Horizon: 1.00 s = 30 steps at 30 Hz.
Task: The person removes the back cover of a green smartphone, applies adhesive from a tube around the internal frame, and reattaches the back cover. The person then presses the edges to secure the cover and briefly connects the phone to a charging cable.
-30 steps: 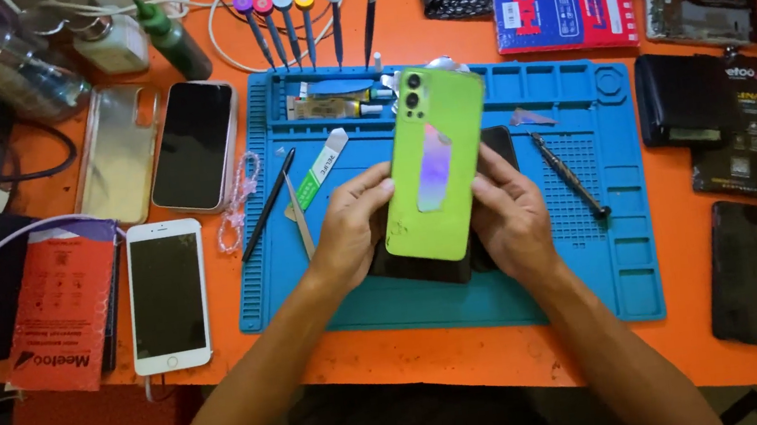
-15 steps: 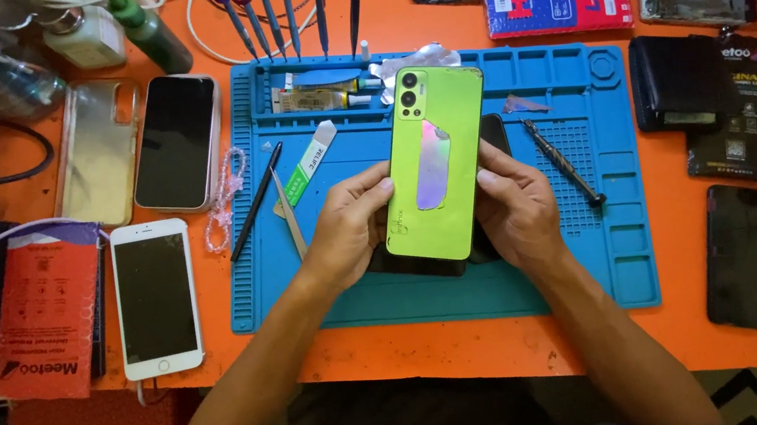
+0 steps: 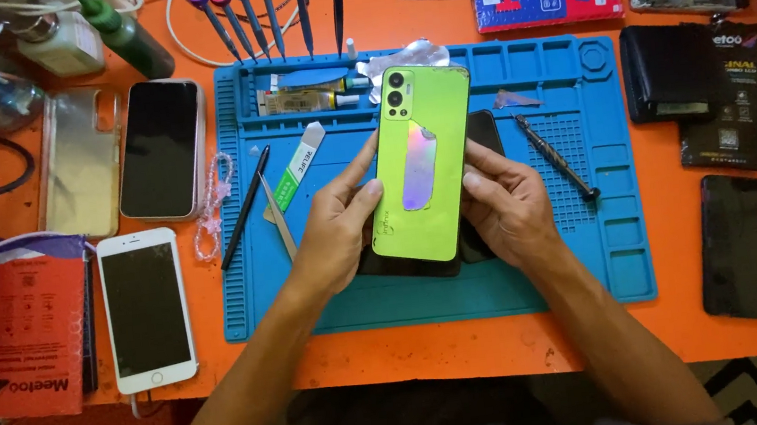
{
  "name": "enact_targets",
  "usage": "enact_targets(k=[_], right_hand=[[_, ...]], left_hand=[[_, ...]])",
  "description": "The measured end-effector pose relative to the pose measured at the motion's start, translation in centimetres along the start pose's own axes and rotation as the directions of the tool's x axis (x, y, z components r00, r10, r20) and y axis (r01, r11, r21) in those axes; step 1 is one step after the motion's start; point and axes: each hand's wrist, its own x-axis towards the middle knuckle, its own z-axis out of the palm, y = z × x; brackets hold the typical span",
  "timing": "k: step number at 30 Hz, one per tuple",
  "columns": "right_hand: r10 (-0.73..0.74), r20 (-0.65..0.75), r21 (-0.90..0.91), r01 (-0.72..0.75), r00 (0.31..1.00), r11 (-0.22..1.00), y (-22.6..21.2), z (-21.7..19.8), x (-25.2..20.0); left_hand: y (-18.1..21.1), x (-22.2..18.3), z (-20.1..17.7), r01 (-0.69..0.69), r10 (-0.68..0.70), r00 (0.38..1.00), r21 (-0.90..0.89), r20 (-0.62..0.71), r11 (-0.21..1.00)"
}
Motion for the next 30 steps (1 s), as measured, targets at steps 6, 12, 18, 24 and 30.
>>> enact_targets(k=[6,12,18,24,30], right_hand=[[0.012,-0.001,-0.003,-0.012,1.000,1.000,0.3,-1.3,0.0],[0.007,-0.057,0.047,-0.004,0.998,0.999,0.9,-1.1,0.1],[0.004,-0.033,0.046,-0.003,0.999,0.999,0.8,0.1,-0.2],[-0.076,0.053,-0.222,0.086,0.996,0.971,0.3,2.9,-0.9],[-0.198,0.170,-0.531,0.259,0.965,0.807,-1.0,4.8,-1.1]], left_hand=[[-0.3,-0.1,-0.1,-0.054,0.053,0.999,0.143,0.011,0.988],[1.0,-0.6,1.6,-0.062,0.050,0.998,0.350,0.043,0.935],[0.7,-0.7,1.8,-0.070,0.086,0.996,0.481,-0.012,0.874],[0.5,-0.8,2.2,-0.193,0.256,0.966,0.757,0.035,0.625],[-0.9,-0.7,1.8,-0.279,0.213,0.960,0.538,0.183,0.795]])
